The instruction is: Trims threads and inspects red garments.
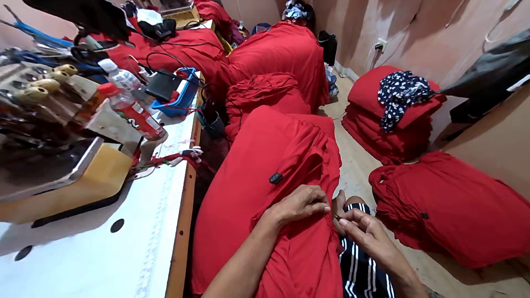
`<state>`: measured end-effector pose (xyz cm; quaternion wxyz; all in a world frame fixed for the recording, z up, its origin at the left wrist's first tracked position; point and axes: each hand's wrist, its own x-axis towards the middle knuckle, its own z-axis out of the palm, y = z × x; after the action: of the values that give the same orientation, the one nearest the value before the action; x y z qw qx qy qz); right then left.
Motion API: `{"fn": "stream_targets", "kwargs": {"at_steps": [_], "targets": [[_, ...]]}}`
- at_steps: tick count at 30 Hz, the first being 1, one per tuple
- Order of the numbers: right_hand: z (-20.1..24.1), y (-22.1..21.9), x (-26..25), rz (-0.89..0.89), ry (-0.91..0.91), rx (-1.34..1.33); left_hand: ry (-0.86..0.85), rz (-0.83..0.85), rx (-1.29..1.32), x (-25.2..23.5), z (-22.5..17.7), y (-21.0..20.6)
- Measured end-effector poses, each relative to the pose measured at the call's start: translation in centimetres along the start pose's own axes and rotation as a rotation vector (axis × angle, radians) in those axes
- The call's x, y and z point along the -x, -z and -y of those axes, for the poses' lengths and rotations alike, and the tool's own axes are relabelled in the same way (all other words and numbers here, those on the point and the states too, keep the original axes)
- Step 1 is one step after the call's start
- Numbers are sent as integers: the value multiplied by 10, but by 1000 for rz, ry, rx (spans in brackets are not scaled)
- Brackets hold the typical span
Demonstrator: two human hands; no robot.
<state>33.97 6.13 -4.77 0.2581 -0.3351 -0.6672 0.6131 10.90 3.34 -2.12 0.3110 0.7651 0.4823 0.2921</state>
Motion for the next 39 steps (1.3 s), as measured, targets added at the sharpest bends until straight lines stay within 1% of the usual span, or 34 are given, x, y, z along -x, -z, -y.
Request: {"fn": "stream_targets", "kwargs": {"at_steps": [5,10,19,25,28,30,32,34,36,39], "targets": [[0,-1,-3,24,16,-7,22,-12,-25,-2,-2,-2],[3,-4,-7,57,23,-22,-13,-19,-28,-2,0,-3],[0,-8,-14,48,39,56,-60,-31,-45,-3,1,-5],[0,-5,-12,61,74,117,-32,-16,-57,-3,-3,-5],[-2,-3,-11,32,83,126,-12,-99,-29,-3,-8,-5],[-3,1,-9,-33,76,92,40,-226,29,-4,-13,-7],[-4,7,-6,-95,40,49,114,-338,154,-6,-15,-8],[-4,12,-3,-143,-6,18,174,-414,312,-6,-15,-8],[-3,15,-1,-167,-49,1,217,-457,452,-7,-15,-7],[-5,17,0,-175,-72,-3,262,-456,517,-9,-17,-9]]}}
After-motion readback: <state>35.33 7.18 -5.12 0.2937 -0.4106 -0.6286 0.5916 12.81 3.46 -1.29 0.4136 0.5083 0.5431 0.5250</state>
